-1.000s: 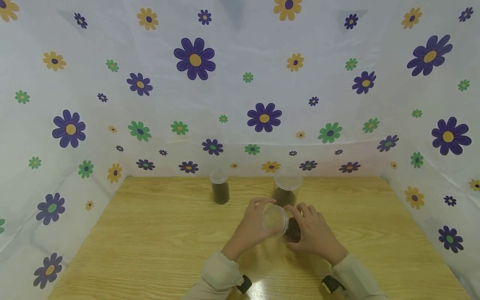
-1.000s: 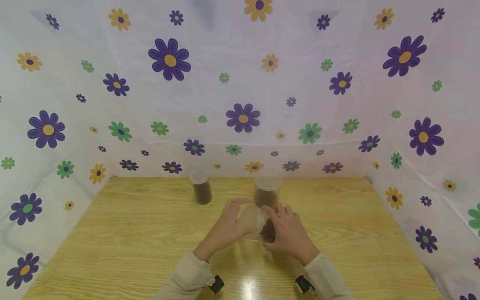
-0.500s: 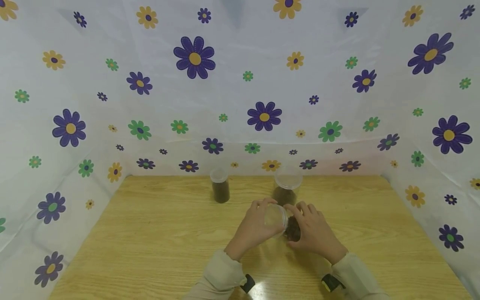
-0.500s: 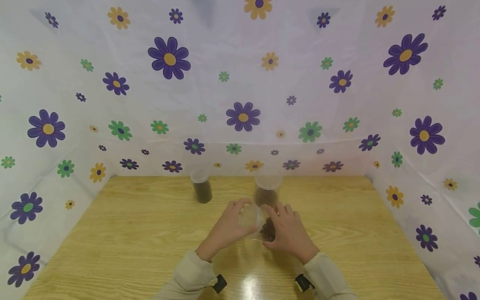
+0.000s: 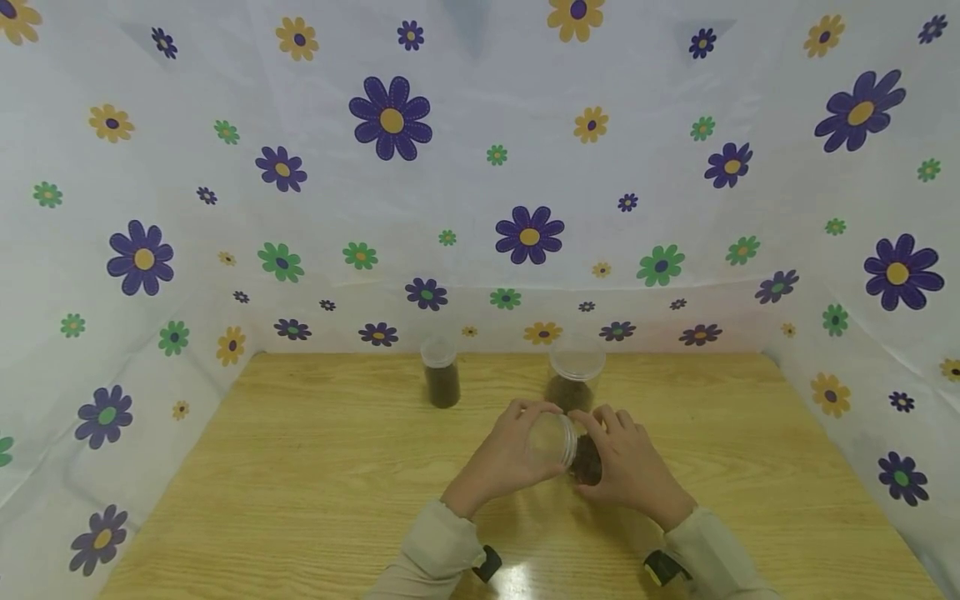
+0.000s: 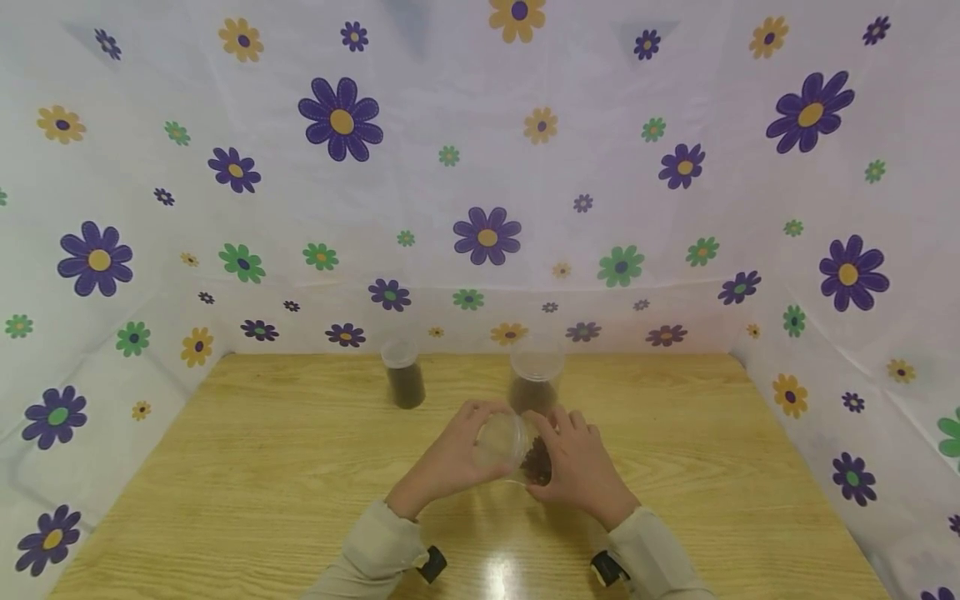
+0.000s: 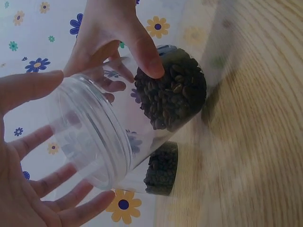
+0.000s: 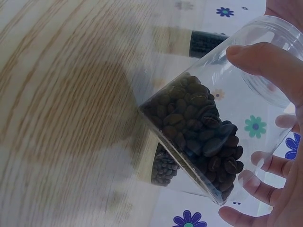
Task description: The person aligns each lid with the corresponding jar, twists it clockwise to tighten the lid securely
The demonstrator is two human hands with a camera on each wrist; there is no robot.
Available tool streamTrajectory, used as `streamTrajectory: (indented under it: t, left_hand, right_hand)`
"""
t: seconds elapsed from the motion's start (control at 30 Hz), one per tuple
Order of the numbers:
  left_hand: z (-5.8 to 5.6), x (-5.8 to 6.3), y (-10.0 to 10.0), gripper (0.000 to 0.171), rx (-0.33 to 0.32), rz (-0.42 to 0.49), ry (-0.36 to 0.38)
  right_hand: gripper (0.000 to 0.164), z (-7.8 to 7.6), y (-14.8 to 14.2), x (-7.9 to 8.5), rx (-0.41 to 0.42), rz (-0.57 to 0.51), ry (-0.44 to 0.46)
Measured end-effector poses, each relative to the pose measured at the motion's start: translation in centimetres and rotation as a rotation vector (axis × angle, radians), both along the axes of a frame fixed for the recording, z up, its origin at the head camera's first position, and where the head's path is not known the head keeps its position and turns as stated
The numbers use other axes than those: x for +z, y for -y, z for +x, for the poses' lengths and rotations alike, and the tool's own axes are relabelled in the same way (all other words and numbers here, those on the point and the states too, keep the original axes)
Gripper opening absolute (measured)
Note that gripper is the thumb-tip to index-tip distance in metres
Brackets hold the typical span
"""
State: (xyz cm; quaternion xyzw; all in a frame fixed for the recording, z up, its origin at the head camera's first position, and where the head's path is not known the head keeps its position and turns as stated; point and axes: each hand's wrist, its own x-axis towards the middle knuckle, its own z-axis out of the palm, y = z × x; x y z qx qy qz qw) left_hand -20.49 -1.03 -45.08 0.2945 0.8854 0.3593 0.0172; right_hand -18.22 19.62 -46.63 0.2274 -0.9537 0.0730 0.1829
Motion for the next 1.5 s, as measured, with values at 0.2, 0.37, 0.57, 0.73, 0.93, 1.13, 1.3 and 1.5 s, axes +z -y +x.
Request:
streamTrajectory:
  t: [0.2,0.37,0.57,0.73,0.93,1.13,1.3,1.5]
  left_hand:
    - [-0.2,-0.1,0.2,0.063,-0.054,0.006,-0.045]
    - [-0.3,-0.3,0.1,0.065,-0.059,0.006,-0.053]
    - [0.3,-0.3,-0.3,0.064,0.063,0.054,-0.009]
    - [0.7,-0.2,-0.6,0.062,0.127,0.066,0.007]
    - [0.6,-0.1,-0.5,0.061,0.105,0.030,0.012]
    - [0.0,-0.3,-0.2,0.064,0.024,-0.007,-0.040]
    - [-0.3,-0.4,0.2,0.066,-0.026,-0.012,-0.065]
    - [-0.5,-0.4,0.3,0.066,-0.054,0.021,-0.068]
  right_hand:
    - [0.098,-0.1,-0.1,-0.2,-0.003,-0.004,0.004]
    - [0.098,-0.1,-0.1,-0.3,-0.002,-0.004,-0.002]
    - [0.098,-0.1,-0.2,-0.3,-0.003,-0.002,0.015]
    - [0.099,-0.1,-0.1,-0.3,-0.004,-0.005,0.007]
    - [0.099,-0.1,-0.1,-0.3,-0.001,-0.011,-0.007]
    - [0.099,0.0,-0.1,-0.3,-0.002,-0.020,-0.007]
    - [0.099,0.0,-0.1,-0.3,0.001,-0.021,-0.005]
    - [0.098,-0.1,-0.2,-0.4,0.004,-0.019,-0.011]
